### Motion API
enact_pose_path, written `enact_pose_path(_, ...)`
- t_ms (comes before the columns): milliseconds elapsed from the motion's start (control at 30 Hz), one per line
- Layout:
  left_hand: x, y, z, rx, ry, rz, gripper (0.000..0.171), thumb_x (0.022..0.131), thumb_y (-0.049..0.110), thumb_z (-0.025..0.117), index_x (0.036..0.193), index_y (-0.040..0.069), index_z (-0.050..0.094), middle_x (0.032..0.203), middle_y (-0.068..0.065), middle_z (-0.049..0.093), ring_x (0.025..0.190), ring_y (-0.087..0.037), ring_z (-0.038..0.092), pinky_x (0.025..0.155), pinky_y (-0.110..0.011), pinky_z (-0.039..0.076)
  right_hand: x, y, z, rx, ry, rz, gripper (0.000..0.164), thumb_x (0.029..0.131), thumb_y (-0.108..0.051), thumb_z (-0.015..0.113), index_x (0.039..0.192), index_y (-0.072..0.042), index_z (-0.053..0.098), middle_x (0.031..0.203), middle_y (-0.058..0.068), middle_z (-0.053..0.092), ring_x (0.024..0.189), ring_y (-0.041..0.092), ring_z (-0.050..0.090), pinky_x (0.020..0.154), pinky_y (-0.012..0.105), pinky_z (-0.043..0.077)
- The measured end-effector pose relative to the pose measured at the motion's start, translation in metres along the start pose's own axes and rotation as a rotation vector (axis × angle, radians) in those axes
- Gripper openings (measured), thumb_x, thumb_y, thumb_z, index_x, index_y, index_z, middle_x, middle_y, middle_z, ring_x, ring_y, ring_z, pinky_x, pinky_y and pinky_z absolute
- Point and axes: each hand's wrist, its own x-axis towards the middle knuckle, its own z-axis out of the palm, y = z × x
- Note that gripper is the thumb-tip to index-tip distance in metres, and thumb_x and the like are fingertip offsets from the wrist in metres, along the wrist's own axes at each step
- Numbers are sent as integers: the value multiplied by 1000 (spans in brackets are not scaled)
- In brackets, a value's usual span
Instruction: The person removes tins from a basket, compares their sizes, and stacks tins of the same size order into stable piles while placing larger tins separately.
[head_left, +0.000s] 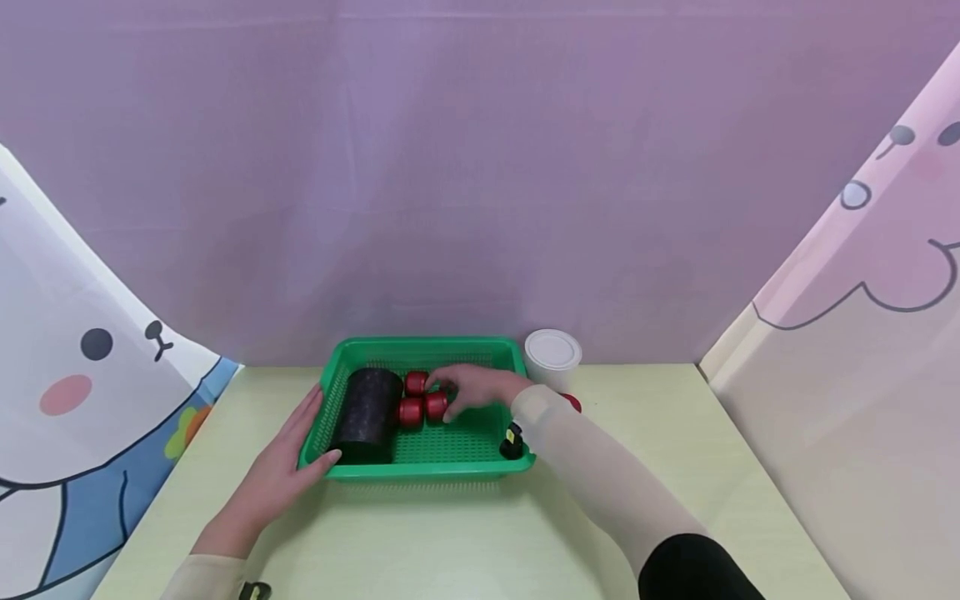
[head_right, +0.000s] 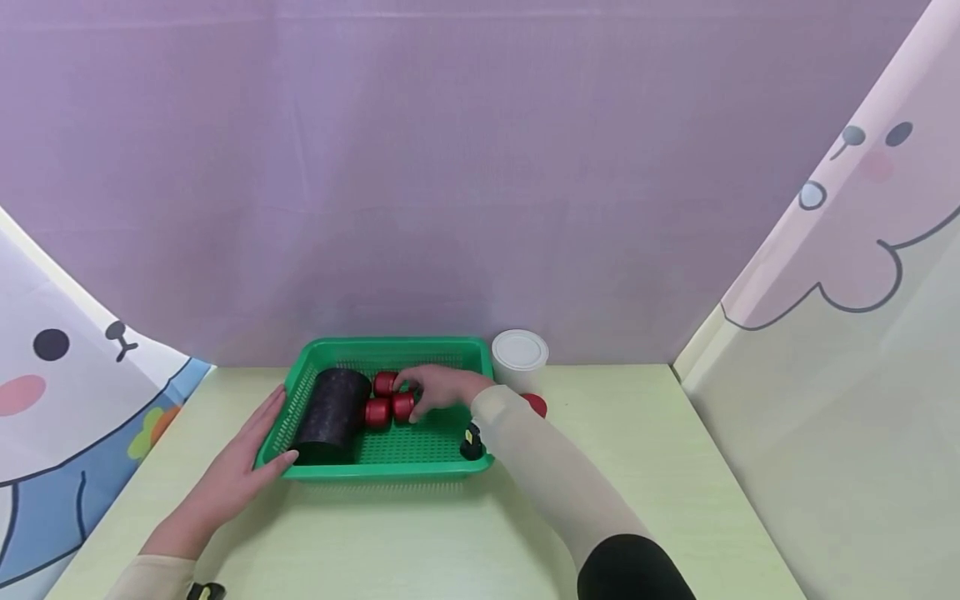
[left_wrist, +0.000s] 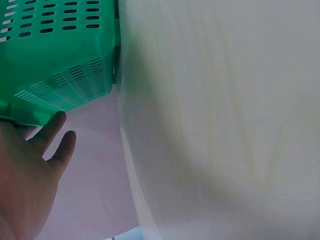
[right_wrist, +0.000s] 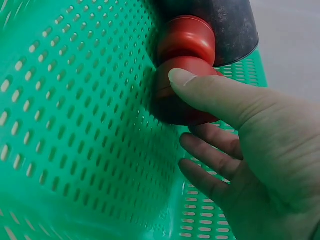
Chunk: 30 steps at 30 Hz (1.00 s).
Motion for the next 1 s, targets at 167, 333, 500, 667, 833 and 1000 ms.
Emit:
enact_pose_path(167, 0, -1, 0, 2, 2, -2, 99, 103, 36, 79, 179, 14, 19, 185, -9, 17, 163, -51, 27, 111, -84, 38, -1, 1, 0, -5, 11, 7, 59, 97, -14, 88, 151, -19, 64, 157, 3, 59, 147, 28, 54, 116, 40, 51)
enact_pose_path(333, 0, -3, 0, 8, -7, -17, 99, 104, 38, 78, 179, 17, 17, 185, -8, 16, 164, -50, 26, 113, -83, 38, -3, 1, 0, -6, 30, 29, 53, 98, -15, 87, 147, -19, 67, 155, 5, 61, 142, 25, 57, 113, 40, 53)
enact_pose_path(500, 0, -3, 0, 1, -11, -26, 100, 103, 39, 79, 179, 17, 17, 185, -8, 16, 164, -49, 26, 113, -83, 37, -3, 1, 1, -16, 34, 38, 52, 98, -18, 87, 146, -19, 67, 151, 4, 62, 138, 23, 58, 110, 38, 54)
enact_pose_path(667, -1, -3, 0, 4, -11, -24, 100, 104, 39, 78, 179, 16, 17, 186, -7, 14, 164, -50, 26, 113, -84, 37, -4, 1, 2, -25, 32, 48, 53, 99, -20, 87, 148, -17, 66, 150, 5, 63, 136, 23, 59, 110, 38, 54)
enact_pose_path(833, -1, -4, 0, 12, -15, -31, 99, 105, 40, 77, 179, 16, 16, 186, -7, 14, 164, -50, 25, 113, -84, 37, -6, 1, 2, -8, 34, 48, 51, 99, -19, 86, 145, -16, 66, 149, 4, 64, 135, 21, 60, 111, 38, 53)
enact_pose_path(1000, 0, -5, 1, 21, -15, -31, 99, 105, 42, 76, 179, 16, 15, 186, -8, 13, 164, -50, 24, 113, -84, 36, -7, 2, 2, -8, 44, 53, 49, 99, -18, 86, 144, -17, 66, 147, 2, 65, 133, 19, 60, 111, 38, 53)
